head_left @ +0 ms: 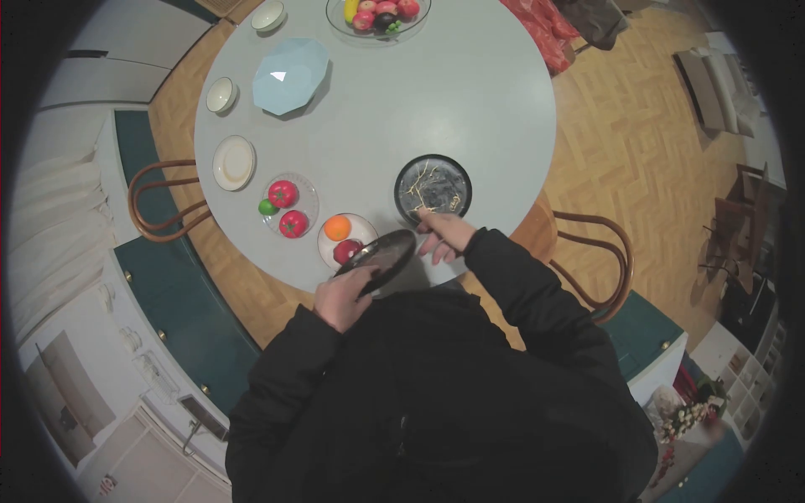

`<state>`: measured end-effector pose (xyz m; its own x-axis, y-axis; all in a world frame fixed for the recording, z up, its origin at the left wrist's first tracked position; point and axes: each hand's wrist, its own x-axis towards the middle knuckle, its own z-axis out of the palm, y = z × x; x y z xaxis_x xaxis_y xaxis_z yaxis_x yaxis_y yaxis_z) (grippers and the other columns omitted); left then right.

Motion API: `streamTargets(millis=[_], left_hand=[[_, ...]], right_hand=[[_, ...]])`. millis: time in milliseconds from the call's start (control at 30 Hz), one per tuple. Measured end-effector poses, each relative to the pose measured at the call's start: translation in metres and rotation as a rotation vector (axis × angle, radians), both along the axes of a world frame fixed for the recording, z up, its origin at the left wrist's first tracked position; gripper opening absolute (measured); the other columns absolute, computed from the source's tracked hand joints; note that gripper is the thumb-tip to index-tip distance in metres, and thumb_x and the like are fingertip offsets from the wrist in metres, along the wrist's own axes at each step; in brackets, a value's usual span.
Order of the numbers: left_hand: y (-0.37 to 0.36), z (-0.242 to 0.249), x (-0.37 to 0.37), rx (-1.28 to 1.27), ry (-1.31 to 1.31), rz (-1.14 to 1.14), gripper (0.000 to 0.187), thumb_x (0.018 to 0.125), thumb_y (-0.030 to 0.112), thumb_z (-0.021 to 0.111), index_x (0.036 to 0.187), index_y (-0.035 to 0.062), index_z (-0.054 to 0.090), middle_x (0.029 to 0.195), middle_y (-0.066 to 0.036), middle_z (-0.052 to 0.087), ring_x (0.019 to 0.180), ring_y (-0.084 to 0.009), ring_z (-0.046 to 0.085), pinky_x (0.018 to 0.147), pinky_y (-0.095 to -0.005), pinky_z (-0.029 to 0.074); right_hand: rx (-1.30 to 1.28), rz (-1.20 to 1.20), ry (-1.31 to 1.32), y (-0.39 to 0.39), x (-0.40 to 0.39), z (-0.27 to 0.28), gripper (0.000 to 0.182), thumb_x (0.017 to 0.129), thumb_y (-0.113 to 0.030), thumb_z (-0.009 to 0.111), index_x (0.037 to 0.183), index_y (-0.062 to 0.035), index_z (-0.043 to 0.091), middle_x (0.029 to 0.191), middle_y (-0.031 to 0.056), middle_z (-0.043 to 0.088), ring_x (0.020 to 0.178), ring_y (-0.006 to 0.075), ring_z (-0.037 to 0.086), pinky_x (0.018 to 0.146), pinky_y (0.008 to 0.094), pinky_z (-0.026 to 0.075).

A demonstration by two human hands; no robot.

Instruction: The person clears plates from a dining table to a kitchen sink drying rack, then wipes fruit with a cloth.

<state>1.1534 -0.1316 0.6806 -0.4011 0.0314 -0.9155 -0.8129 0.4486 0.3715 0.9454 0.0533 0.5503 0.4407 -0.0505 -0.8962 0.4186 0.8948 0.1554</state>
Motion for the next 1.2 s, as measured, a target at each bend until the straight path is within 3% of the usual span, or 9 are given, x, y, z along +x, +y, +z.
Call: streamTargets(millis=[100, 200, 300, 400, 500, 600, 700, 800, 1200], left_hand=[[0.006, -0.002, -0.018, 0.021, 0.129, -0.289, 0.045, 0.084, 0.021, 0.068, 0.128, 0.0201, 0.058, 0.124, 0.006, 0.065, 0.108, -0.016, 0.064, 0.072, -0.0313, 0.055], [0.008, -0.004, -0.021, 0.003, 0.206, -0.351, 0.038, 0.079, 0.02, 0.073, 0.115, 0.0211, 0.061, 0.123, 0.01, 0.065, 0.105, -0.0135, 0.066, 0.063, -0.0301, 0.053], [0.011, -0.005, -0.026, -0.015, 0.176, -0.4, 0.047, 0.076, 0.025, 0.079, 0.119, 0.022, 0.061, 0.113, 0.008, 0.068, 0.102, -0.014, 0.066, 0.067, -0.0285, 0.054], [0.01, -0.01, -0.023, 0.042, 0.243, -0.248, 0.05, 0.069, 0.008, 0.078, 0.115, 0.0121, 0.059, 0.117, 0.0, 0.064, 0.114, -0.0216, 0.06, 0.093, -0.033, 0.049], [0.011, -0.016, -0.024, 0.005, 0.389, -0.116, 0.036, 0.075, 0.0, 0.07, 0.108, 0.0065, 0.06, 0.132, -0.008, 0.056, 0.129, -0.0315, 0.05, 0.112, -0.0473, 0.035], [0.001, -0.013, -0.027, 0.017, 0.412, 0.073, 0.044, 0.08, -0.004, 0.064, 0.122, 0.0057, 0.056, 0.14, -0.012, 0.05, 0.136, -0.0373, 0.042, 0.115, -0.0529, 0.03], [-0.002, -0.006, -0.023, -0.028, 0.279, 0.203, 0.044, 0.085, -0.006, 0.062, 0.127, 0.0044, 0.055, 0.141, -0.012, 0.051, 0.132, -0.0302, 0.048, 0.115, -0.043, 0.034], [-0.003, -0.001, -0.012, -0.024, 0.161, 0.271, 0.041, 0.091, -0.001, 0.059, 0.131, 0.0069, 0.053, 0.14, -0.012, 0.052, 0.129, -0.0275, 0.051, 0.107, -0.0354, 0.04], [0.019, -0.004, 0.071, -0.034, -0.156, 0.453, 0.042, 0.094, 0.009, 0.052, 0.136, 0.0078, 0.05, 0.131, -0.013, 0.058, 0.119, -0.0279, 0.056, 0.101, -0.0374, 0.044]], right_hand=[[-0.035, -0.011, -0.275, -0.021, 0.009, 0.009, 0.068, 0.092, -0.068, 0.04, 0.116, -0.005, 0.052, 0.087, 0.0111, 0.068, 0.052, 0.0185, 0.063, 0.035, 0.0216, 0.035], [-0.042, 0.062, -0.24, -0.019, 0.019, 0.006, 0.037, 0.094, -0.034, 0.051, 0.107, 0.0012, 0.052, 0.052, 0.013, 0.048, 0.037, 0.0222, 0.047, 0.034, 0.0311, 0.032], [-0.145, 0.151, -0.24, -0.002, 0.036, -0.01, 0.029, 0.098, -0.018, 0.046, 0.093, 0.0081, 0.058, 0.1, 0.0123, 0.048, 0.04, 0.0224, 0.057, 0.034, 0.031, 0.041], [-0.139, 0.046, -0.166, 0.0, 0.033, -0.018, 0.026, 0.094, -0.018, 0.048, 0.106, 0.0046, 0.05, 0.065, 0.0164, 0.05, 0.039, 0.0242, 0.057, 0.03, 0.0304, 0.038], [-0.232, 0.076, 0.072, 0.002, 0.009, -0.037, 0.021, 0.096, -0.023, 0.044, 0.104, -0.0045, 0.051, 0.058, 0.013, 0.055, 0.038, 0.0214, 0.057, 0.032, 0.0305, 0.041], [-0.211, -0.043, 0.215, 0.015, -0.018, -0.07, 0.04, 0.101, -0.024, 0.042, 0.136, -0.0066, 0.034, 0.083, 0.0243, 0.062, 0.041, 0.0233, 0.059, 0.033, 0.0311, 0.049], [-0.129, -0.139, 0.422, 0.033, -0.049, -0.109, 0.034, 0.101, -0.021, 0.041, 0.131, -0.0065, 0.033, 0.067, 0.0235, 0.057, 0.04, 0.026, 0.059, 0.032, 0.0327, 0.047], [-0.044, -0.193, 0.671, 0.059, -0.075, -0.149, 0.031, 0.099, -0.017, 0.042, 0.128, -0.0081, 0.036, 0.077, 0.0238, 0.053, 0.036, 0.0281, 0.053, 0.03, 0.0367, 0.046], [0.191, -0.153, 0.839, 0.12, -0.096, -0.175, 0.036, 0.099, -0.019, 0.041, 0.135, -0.0127, 0.038, 0.108, 0.019, 0.054, 0.071, 0.0311, 0.059, 0.045, 0.0393, 0.058]])
